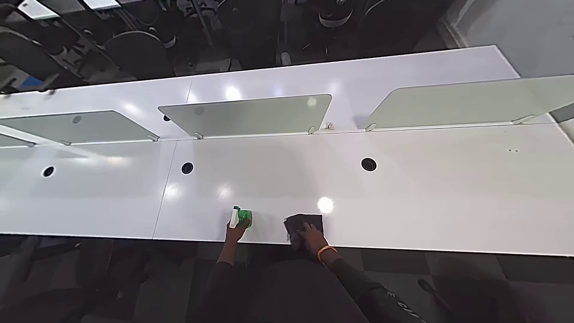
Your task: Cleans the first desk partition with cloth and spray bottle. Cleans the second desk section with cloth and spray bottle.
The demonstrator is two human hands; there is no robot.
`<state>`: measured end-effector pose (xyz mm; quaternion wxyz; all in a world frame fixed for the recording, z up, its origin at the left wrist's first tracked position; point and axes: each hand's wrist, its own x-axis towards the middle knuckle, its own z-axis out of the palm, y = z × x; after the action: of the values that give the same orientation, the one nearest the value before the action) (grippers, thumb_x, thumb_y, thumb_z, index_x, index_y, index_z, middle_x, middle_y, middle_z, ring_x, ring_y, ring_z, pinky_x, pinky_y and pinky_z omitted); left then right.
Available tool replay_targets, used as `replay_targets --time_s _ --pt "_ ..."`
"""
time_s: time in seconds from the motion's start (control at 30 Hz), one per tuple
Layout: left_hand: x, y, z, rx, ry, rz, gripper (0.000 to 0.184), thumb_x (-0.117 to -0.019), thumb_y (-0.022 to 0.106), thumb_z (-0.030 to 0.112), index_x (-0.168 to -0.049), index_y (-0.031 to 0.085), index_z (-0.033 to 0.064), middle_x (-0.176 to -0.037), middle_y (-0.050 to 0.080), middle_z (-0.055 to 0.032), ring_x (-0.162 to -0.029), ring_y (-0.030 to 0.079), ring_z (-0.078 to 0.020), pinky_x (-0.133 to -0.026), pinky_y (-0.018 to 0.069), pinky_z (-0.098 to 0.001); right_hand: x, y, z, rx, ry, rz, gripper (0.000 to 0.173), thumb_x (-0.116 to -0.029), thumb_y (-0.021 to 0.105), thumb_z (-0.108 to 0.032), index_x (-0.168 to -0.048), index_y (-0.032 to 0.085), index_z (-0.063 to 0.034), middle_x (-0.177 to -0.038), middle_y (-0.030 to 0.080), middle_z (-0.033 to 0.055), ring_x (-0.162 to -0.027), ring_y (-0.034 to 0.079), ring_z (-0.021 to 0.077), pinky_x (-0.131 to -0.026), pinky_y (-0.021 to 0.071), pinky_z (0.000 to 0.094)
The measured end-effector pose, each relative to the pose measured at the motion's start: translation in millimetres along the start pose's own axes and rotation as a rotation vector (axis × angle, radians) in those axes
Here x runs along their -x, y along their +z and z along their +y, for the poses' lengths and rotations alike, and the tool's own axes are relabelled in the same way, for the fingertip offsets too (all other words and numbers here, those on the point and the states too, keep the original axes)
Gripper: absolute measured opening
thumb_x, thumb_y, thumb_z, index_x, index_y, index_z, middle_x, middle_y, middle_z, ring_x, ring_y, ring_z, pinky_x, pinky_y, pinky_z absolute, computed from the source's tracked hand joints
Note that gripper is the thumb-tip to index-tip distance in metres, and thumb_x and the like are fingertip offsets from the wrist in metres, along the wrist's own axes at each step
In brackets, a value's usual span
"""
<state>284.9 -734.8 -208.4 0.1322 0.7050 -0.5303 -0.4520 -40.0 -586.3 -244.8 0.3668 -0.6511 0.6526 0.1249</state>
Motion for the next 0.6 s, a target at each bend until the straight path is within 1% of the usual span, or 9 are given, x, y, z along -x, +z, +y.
replay_targets --time_s 0.07,0.17,0.23,0.27,0.33,0.4,0.43,0.5,0.6 --pt "0.8 0.7 0.0 0.014 -0.007 0.005 0.08 -0.0846 0.086 0.035 -0.148 0.05 0.0022 -0.139 0.064 -0.0181 -0.131 0.061 -0.0247 -0.116 0.0459 -0.0435 -9.7 -3.7 -15.2 0.044 -0.082 -0.045 0.057 -0.0851 0.07 -0.003 -0.139 0.065 -0.0215 -0.156 0.043 0.0215 -0.138 0.044 0.0482 -0.1 0.0495 0.063" --pt "-1.4 0.2 -2.1 0.026 -0.001 -0.003 0.08 -0.0848 0.086 0.034 -0.148 0.05 0.0015 -0.139 0.064 -0.0178 -0.131 0.061 -0.0238 -0.116 0.0462 -0.0425 -21.9 -5.3 -28.7 0.057 -0.111 -0.055 0.067 -0.0848 0.072 -0.002 -0.147 0.059 -0.0224 -0.167 0.029 0.02 -0.151 0.027 0.0486 -0.113 0.036 0.068" --pt "-4.6 -1.4 -7.4 0.021 0.008 -0.01 0.079 -0.0849 0.085 0.035 -0.148 0.051 0.0021 -0.137 0.065 -0.0168 -0.129 0.062 -0.0228 -0.115 0.0468 -0.0423 -29.9 -5.7 -36.2 0.083 -0.109 -0.067 0.075 -0.0847 0.07 0.0 -0.153 0.051 -0.0249 -0.171 0.02 0.0195 -0.155 0.019 0.0485 -0.118 0.0301 0.0683" --pt "-7.0 -1.7 -10.6 0.018 0.015 -0.011 0.079 -0.0843 0.086 0.036 -0.147 0.052 0.0028 -0.137 0.066 -0.0157 -0.128 0.063 -0.0218 -0.115 0.0476 -0.042 -33.6 -7.9 -40.2 0.087 -0.099 -0.077 0.076 -0.0861 0.068 0.0 -0.155 0.048 -0.0254 -0.171 0.017 0.0199 -0.156 0.016 0.0493 -0.119 0.0279 0.0691" --pt "-10.5 -3.6 -13.6 0.021 0.028 -0.019 0.08 -0.0839 0.085 0.038 -0.147 0.052 0.0031 -0.137 0.066 -0.0155 -0.129 0.063 -0.0213 -0.115 0.0477 -0.0421 -42.7 -13.4 -47.4 0.074 -0.072 -0.087 0.075 -0.0899 0.064 0.001 -0.157 0.046 -0.0266 -0.172 0.013 0.0198 -0.156 0.013 0.0501 -0.12 0.026 0.0697" --pt "-16.7 -7.3 -12.3 0.049 0.042 -0.029 0.079 -0.0839 0.086 0.037 -0.147 0.052 0.0028 -0.137 0.066 -0.0149 -0.128 0.063 -0.0198 -0.114 0.0483 -0.0407 -58.1 -20.8 -54.6 0.065 -0.039 -0.092 0.075 -0.0914 0.064 -0.001 -0.158 0.043 -0.0285 -0.173 0.011 0.0194 -0.156 0.012 0.0501 -0.12 0.0268 0.0693" --pt "-21.2 -9.4 -10.7 0.063 0.058 -0.035 0.079 -0.0838 0.086 0.036 -0.147 0.052 0.0025 -0.136 0.066 -0.0148 -0.128 0.063 -0.0195 -0.114 0.0487 -0.0402 -66.6 -26.2 -58.3 0.061 -0.022 -0.091 0.078 -0.0896 0.066 -0.002 -0.159 0.042 -0.0288 -0.173 0.011 0.0197 -0.156 0.012 0.0504 -0.119 0.0276 0.0693" --pt "-33.8 -14.0 -7.7 0.093 0.091 -0.044 0.081 -0.0836 0.086 0.037 -0.148 0.051 0.0016 -0.136 0.067 -0.0148 -0.127 0.064 -0.0187 -0.114 0.0493 -0.0397 -84.8 -38.9 -67.5 0.051 0.017 -0.083 0.088 -0.0832 0.073 -0.003 -0.16 0.04 -0.0298 -0.173 0.009 0.0206 -0.156 0.011 0.0513 -0.118 0.0296 0.0696" --pt "-60.1 -22.3 1.6 0.124 0.132 -0.064 0.083 -0.0833 0.085 0.038 -0.149 0.05 0.0027 -0.132 0.069 -0.0153 -0.122 0.067 -0.0197 -0.111 0.0514 -0.0414 -116.2 -63.2 -80.4 0.016 0.086 -0.058 0.093 -0.0797 0.076 -0.002 -0.161 0.039 -0.0305 -0.173 0.007 0.0201 -0.156 0.009 0.0509 -0.117 0.0305 0.0695"
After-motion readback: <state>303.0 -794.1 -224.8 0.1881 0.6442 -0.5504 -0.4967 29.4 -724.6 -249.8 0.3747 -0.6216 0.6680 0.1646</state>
